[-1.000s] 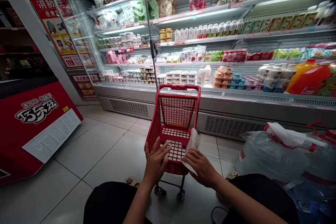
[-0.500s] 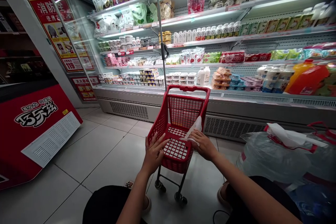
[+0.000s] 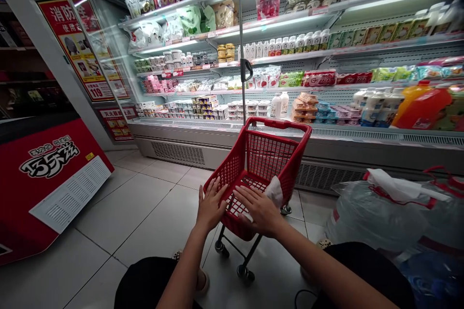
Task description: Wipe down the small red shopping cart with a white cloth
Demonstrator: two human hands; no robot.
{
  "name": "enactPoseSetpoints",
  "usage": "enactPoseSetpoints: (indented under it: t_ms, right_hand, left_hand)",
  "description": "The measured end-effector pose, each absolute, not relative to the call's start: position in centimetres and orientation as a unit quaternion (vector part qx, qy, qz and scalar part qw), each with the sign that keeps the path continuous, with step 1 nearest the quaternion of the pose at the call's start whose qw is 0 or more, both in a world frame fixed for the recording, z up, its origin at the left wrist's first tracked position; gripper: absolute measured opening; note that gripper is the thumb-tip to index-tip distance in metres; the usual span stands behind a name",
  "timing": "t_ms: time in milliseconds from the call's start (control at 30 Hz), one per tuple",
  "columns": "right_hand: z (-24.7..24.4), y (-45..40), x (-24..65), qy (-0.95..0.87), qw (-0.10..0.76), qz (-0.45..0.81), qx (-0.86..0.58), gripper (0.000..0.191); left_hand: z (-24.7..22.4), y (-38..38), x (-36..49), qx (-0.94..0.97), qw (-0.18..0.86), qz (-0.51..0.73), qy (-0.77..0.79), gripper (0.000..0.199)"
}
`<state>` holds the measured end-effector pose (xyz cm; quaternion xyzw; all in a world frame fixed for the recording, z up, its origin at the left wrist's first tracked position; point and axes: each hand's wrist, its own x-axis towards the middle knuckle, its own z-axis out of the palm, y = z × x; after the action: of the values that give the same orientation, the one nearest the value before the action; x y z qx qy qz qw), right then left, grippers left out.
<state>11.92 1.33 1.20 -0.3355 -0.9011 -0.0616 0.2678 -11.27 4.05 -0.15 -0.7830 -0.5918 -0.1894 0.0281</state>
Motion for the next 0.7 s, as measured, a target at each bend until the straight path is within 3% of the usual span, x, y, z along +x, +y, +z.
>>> enactPoseSetpoints:
  t_ms: [233,400,700]
  right_hand:
    - [-0.4,3.6,17.0,-0.921,0.258,-0.098,-0.276,0.052]
    - [-0.7,6.5,22.5,-0.861,0.275,-0.149,-0.402,0.050]
    - [-0.3,-1.0,12.4,-0.888,0.278,-0.157,-0.331,0.067]
  left_hand:
    - [0.7,4.2,-11.2,-0.800,0.005,-0.156,-0.579,0.066]
    - [0.7,4.5,-11.1,-0.797,-0.006,-0.152,-0.585,0.067]
    - [0.2,4.5,-11.1,-0.803,0.006,-0.174,-0.570,0.068]
